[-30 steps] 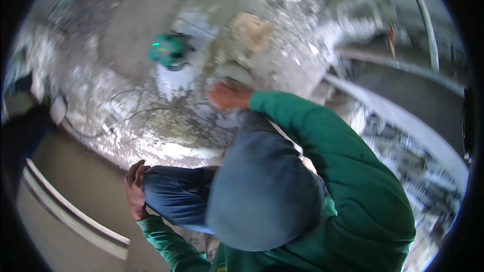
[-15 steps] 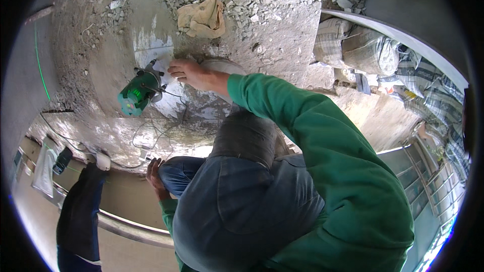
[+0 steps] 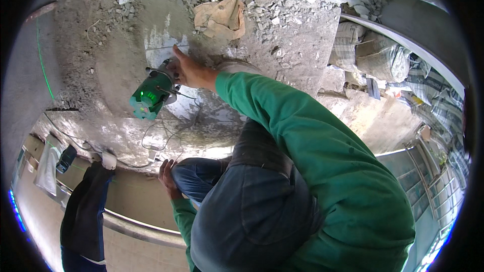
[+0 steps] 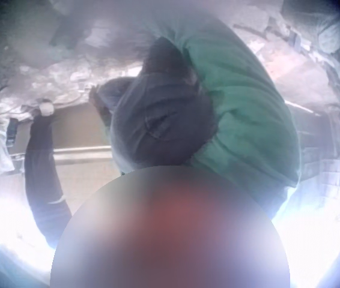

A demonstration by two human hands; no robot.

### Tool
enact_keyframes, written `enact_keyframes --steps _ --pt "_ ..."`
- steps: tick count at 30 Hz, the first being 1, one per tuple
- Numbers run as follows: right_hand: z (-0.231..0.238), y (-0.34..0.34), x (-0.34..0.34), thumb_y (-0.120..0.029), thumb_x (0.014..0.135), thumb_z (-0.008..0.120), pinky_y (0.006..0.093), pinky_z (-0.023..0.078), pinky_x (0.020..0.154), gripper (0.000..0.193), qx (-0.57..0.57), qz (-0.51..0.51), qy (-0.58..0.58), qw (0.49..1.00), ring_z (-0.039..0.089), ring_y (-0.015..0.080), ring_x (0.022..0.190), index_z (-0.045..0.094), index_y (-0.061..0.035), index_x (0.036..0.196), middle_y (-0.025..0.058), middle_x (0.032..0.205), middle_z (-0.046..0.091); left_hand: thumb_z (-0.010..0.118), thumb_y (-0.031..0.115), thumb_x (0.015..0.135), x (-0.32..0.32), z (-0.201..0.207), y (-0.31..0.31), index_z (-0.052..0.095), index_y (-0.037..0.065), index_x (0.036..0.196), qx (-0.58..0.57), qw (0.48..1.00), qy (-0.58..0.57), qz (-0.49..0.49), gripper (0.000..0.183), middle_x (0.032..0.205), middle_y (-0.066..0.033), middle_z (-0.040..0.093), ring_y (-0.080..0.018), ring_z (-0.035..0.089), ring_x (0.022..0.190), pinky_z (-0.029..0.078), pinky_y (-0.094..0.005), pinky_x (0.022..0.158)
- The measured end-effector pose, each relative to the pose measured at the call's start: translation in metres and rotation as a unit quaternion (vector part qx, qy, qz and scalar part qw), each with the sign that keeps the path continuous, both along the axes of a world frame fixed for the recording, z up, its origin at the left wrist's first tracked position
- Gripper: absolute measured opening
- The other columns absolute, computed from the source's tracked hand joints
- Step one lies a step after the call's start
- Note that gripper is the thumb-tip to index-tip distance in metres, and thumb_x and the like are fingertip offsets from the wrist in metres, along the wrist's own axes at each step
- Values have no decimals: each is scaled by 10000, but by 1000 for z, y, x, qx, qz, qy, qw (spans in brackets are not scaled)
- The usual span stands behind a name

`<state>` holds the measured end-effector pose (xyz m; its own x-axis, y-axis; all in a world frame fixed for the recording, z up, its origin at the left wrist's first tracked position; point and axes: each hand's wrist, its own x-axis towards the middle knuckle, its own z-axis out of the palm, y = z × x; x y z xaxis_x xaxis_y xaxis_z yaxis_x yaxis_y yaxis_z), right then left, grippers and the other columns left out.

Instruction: The person receives a green laser level, walks to a spot on the floor, and squats to set it up. They plug in the power cord, place the device on a white tile, and adjust its position until the green laser lines are projected onto the walls.

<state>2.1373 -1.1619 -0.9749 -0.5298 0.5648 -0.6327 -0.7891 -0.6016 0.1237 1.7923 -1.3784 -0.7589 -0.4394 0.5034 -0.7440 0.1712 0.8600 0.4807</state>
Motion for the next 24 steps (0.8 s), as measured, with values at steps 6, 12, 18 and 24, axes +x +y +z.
enact_keyframes --steps 6,12,18,24 --pt "-5 -3 -2 -904 963 428 455 513 996 890 12 0 9 1000 643 305 1083 639 -44 1063 141 1098 696 687 126 1010 -21 -5 -15 580 -129 1404 53 997 -36 -53 481 1219 -250 731 -350 745 1065 617 -409 943" --pt "-1 1 6 -915 969 365 507 424 1155 1130 80 52 0 995 568 364 1335 527 105 1427 231 1406 628 693 130 1005 -38 -5 -13 586 -132 1397 23 998 -16 -61 484 1211 -244 729 -346 744 1059 617 -408 943" --pt "-2 1 22 -921 974 299 539 380 1204 1191 105 132 -36 985 537 416 1392 469 157 1451 304 1465 580 699 134 999 -42 -4 -15 592 -134 1390 25 998 13 -57 487 1203 -239 727 -342 743 1054 618 -408 943" --pt "-3 -6 21 -882 995 353 631 393 1207 1165 87 114 -64 988 599 516 1327 373 156 1526 366 1435 552 719 163 986 -6 11 -15 618 -145 1360 45 995 65 -62 495 1176 -216 725 -318 739 1045 613 -389 933"
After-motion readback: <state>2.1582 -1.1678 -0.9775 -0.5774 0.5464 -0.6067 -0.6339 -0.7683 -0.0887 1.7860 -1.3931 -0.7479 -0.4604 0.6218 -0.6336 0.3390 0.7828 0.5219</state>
